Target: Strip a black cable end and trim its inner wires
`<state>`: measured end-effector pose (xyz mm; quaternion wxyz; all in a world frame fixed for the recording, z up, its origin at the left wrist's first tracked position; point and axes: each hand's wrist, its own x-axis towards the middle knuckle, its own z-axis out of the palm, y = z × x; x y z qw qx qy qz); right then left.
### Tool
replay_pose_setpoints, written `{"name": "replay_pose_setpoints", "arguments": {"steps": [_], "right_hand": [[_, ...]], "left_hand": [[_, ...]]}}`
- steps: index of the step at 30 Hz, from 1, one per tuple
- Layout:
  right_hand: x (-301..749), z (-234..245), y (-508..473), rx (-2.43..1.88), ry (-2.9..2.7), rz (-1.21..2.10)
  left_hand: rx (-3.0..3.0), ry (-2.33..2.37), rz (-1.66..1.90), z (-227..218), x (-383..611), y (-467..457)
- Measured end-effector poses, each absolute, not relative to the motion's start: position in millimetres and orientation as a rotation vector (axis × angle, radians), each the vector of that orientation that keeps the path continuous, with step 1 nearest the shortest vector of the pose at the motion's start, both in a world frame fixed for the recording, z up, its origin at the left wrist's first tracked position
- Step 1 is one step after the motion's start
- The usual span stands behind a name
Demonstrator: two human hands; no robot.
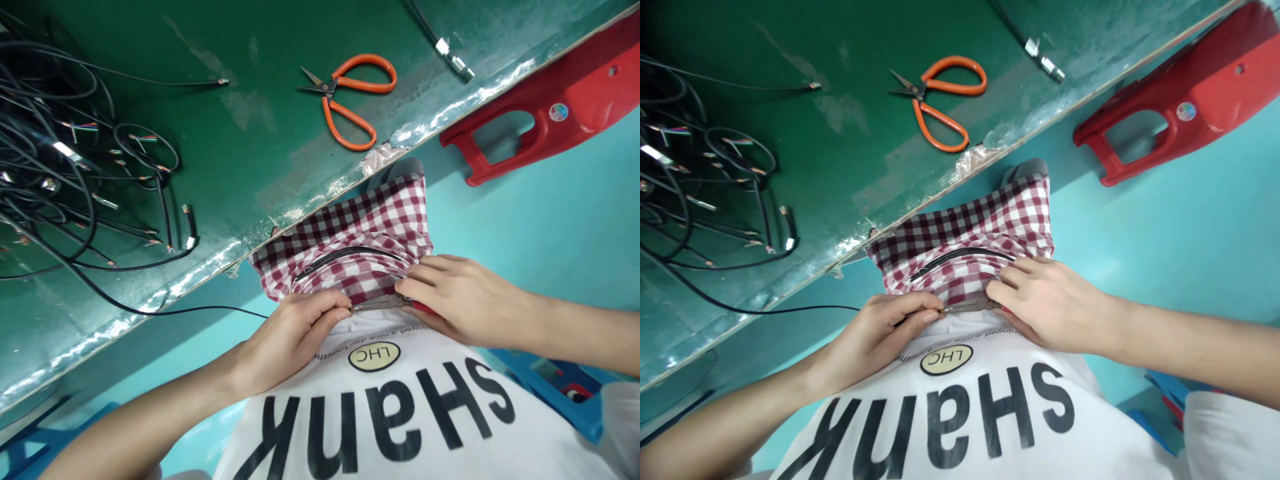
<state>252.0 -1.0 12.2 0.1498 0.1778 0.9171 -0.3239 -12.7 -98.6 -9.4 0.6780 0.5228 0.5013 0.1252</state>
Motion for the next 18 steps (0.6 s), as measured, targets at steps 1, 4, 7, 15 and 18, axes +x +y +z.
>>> {"name": "replay_pose_setpoints", "arguments": {"steps": [1, 4, 7, 15, 18], "right_hand": [[251.9, 12.4, -0.9, 0.51, 2.634, -0.929], [251.6, 13.2, -0.7, 0.512, 2.639, -0.918], [251.2, 13.7, -0.7, 0.51, 2.66, -0.898], [250.5, 14.2, -2.5, 0.505, 2.678, -0.844], [250.6, 14.4, -2.8, 0.51, 2.663, -0.866]], "left_hand": [[1.176, 1.122, 0.28, -9.1, -12.9, -98.2], [1.182, 1.123, 0.283, -9.3, -12.8, -98.4], [1.185, 1.132, 0.296, -10.3, -12.4, -100.4], [1.186, 1.137, 0.319, -11.2, -12.7, -103.6], [1.187, 1.14, 0.32, -11.3, -12.9, -104.6]]}}
